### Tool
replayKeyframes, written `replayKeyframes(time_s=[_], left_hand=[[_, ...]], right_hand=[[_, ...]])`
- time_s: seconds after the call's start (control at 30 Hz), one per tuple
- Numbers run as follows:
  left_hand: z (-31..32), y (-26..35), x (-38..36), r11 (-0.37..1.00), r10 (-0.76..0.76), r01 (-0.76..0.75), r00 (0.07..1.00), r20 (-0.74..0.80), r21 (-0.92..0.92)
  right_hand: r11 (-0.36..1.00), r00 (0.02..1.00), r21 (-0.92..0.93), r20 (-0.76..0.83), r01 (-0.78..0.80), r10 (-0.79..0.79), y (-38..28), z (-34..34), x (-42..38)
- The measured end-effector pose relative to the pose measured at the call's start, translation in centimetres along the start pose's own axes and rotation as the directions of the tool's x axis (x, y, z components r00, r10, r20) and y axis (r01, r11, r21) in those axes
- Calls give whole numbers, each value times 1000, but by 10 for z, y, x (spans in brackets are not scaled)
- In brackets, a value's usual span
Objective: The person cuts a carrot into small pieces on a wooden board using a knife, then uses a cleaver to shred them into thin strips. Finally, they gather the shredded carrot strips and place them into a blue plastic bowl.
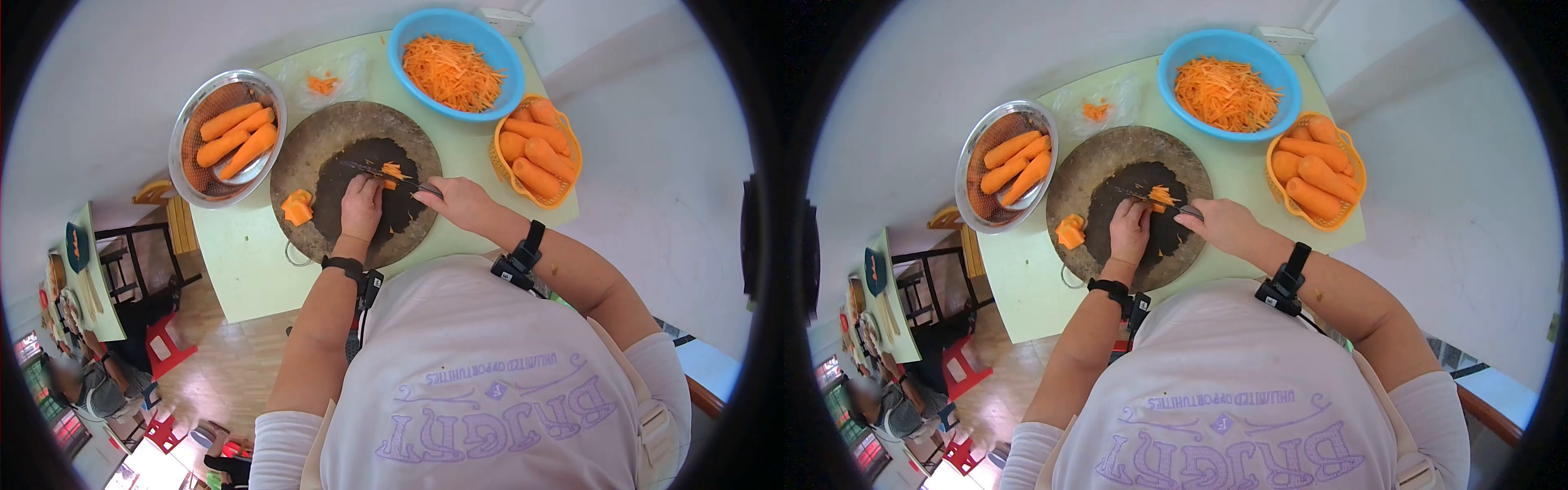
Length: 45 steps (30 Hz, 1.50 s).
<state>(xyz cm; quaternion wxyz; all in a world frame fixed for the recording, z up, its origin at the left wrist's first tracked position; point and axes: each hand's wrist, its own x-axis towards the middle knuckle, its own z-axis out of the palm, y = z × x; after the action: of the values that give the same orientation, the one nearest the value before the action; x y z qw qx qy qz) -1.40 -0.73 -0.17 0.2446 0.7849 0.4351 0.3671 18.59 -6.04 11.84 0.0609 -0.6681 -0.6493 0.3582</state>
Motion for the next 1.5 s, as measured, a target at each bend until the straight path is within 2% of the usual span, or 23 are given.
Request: replayKeyframes(time_s=[0.17, 0.23, 0.43, 0.57, 0.63, 1.5], left_hand=[[0, 0, 1, 1000, 4, -4, 1000, -11, -4], [1, 0, 1, 1000, 11, -10, 1000, -14, 6], [1, 0, 1, 1000, 19, -19, 1000, -20, 6], [0, 1, 1, 1000, 12, -12, 1000, -14, -2], [0, 0, 1, 1000, 14, -14, 1000, -16, 8], [1, -1, 0, 1000, 12, -12, 1000, -21, 5]], right_hand=[[1000, 1000, -17, 24, -9, 10, 1, 1, 3], [999, 999, -23, -31, 35, -35, 6, 7, 6], [999, 999, 23, 23, -26, 25, 3, 10, 14], [999, 1000, 36, 13, -8, 8, 5, 10, 14], [985, 1000, 173, 23, -2, -2, 8, 10, 15], [995, 1000, 101, 22, -2, 0, 6, 14, 17]])
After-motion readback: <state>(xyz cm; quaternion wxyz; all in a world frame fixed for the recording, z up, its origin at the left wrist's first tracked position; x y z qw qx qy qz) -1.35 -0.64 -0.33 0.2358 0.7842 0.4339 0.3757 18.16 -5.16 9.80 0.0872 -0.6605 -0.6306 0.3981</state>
